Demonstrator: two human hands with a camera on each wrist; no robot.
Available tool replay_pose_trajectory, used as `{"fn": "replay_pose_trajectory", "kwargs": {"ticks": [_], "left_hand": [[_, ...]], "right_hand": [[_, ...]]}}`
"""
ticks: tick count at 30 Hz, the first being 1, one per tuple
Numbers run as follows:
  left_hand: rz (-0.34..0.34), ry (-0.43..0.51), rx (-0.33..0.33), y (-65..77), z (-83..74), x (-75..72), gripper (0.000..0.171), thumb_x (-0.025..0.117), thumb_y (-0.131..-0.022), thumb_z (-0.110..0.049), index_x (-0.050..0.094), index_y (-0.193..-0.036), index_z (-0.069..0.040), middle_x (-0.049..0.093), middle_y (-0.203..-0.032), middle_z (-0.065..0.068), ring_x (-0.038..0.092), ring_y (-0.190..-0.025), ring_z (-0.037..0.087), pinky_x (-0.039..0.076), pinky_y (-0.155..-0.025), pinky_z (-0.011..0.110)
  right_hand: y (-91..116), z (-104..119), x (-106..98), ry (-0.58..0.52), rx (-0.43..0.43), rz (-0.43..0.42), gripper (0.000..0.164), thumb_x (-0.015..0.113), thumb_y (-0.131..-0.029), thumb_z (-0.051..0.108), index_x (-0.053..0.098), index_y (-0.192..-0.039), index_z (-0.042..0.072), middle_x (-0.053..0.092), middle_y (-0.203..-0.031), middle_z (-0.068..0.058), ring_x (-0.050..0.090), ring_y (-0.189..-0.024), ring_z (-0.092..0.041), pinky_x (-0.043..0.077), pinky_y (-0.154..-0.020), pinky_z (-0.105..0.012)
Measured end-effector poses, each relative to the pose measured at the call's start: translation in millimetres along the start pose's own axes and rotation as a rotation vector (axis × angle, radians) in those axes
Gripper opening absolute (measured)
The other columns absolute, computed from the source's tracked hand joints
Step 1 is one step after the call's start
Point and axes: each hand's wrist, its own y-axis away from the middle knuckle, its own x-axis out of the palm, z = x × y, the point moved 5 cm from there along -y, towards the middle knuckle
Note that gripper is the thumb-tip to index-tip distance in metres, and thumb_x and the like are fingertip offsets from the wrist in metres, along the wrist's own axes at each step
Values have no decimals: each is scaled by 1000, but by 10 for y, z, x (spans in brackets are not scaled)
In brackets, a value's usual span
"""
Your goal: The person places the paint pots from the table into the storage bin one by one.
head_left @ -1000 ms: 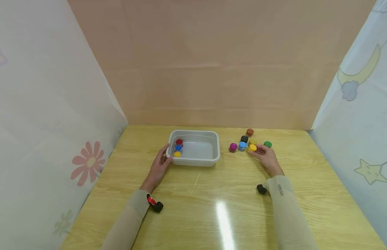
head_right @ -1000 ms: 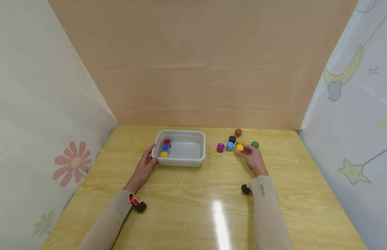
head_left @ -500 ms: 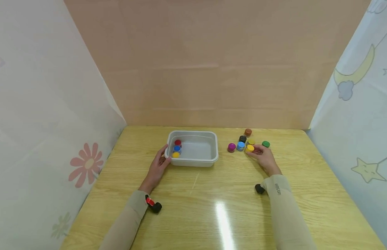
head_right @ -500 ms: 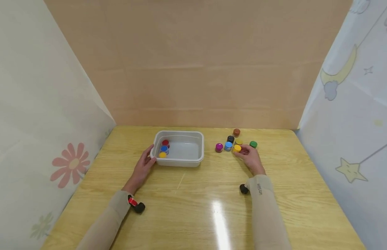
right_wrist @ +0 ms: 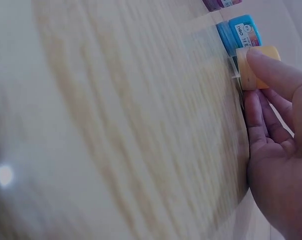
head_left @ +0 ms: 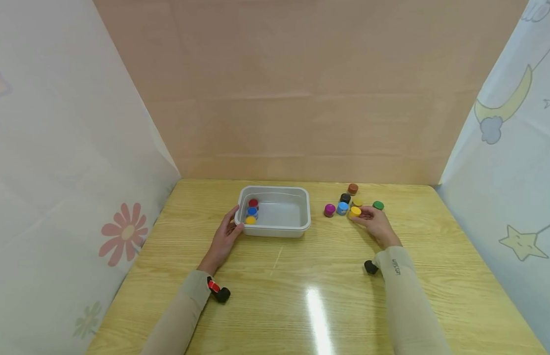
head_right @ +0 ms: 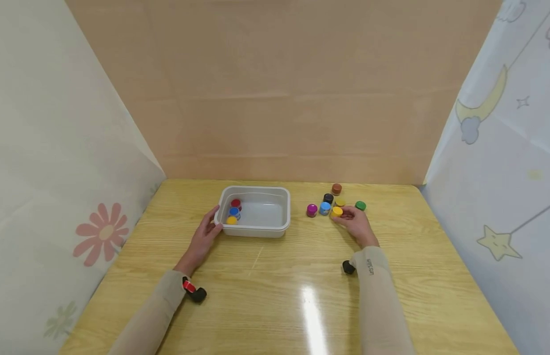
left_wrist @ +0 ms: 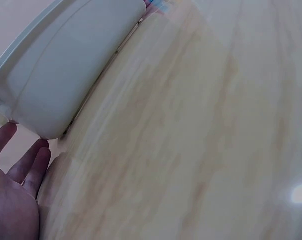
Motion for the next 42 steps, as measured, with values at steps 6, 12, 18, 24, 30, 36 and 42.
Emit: {"fn": "replay_pose_trajectory", "kwargs": {"ticks": [6,12,18,24,30,36,42], "left_hand": [[-1,10,-14,20,-39,1,61,59,-106,-39,33,-161,-40,32,-167,3,47,-145,31,42,-117,42],[4,17,-15,19,-47,3,60,58,-107,-37,33,-161,-40,31,-167,4,46,-146,33,37,-119,54],[4,4,-1,-12,-28,3,60,58,-107,-35,33,-162,-36,32,-167,6,46,-145,34,40,-118,53],[-14,-16,-4,-9,-8,-5,62,59,-106,-37,32,-162,-37,35,-165,6,49,-142,33,45,-115,45],[-8,-25,-12,7,7,6,62,58,-106,-38,31,-162,-38,34,-166,5,49,-142,33,43,-116,47],[-7,-16,-16,8,-3,5,61,58,-107,-37,32,-161,-40,34,-166,4,49,-143,32,42,-117,50],[2,-15,-9,0,17,-4,60,58,-107,-36,32,-162,-38,35,-165,7,49,-142,33,42,-116,51]], "right_hand": [[8,11,0,7,-5,-3,60,72,-99,29,52,-147,-1,57,-142,-23,61,-112,-16,47,-87,-10],[18,9,-4,12,-10,-7,62,71,-100,32,51,-148,-1,57,-141,-23,61,-114,-18,49,-94,-17],[26,69,-16,-13,-4,-5,64,69,-101,34,47,-150,-1,49,-149,-25,52,-135,-41,42,-116,-52],[51,181,-13,-40,-33,-11,60,68,-102,27,46,-150,-2,46,-150,-26,49,-138,-44,41,-117,-51],[85,262,-20,-115,-70,-39,60,70,-101,22,45,-151,-2,49,-143,-18,59,-121,-15,52,-96,-15],[79,385,-15,-185,-113,-47,64,72,-100,24,44,-152,-1,51,-145,-17,59,-105,7,53,-90,-11],[80,518,-3,-184,-134,-71,67,72,-99,31,46,-152,-1,54,-142,-16,58,-104,2,50,-88,-8]]}}
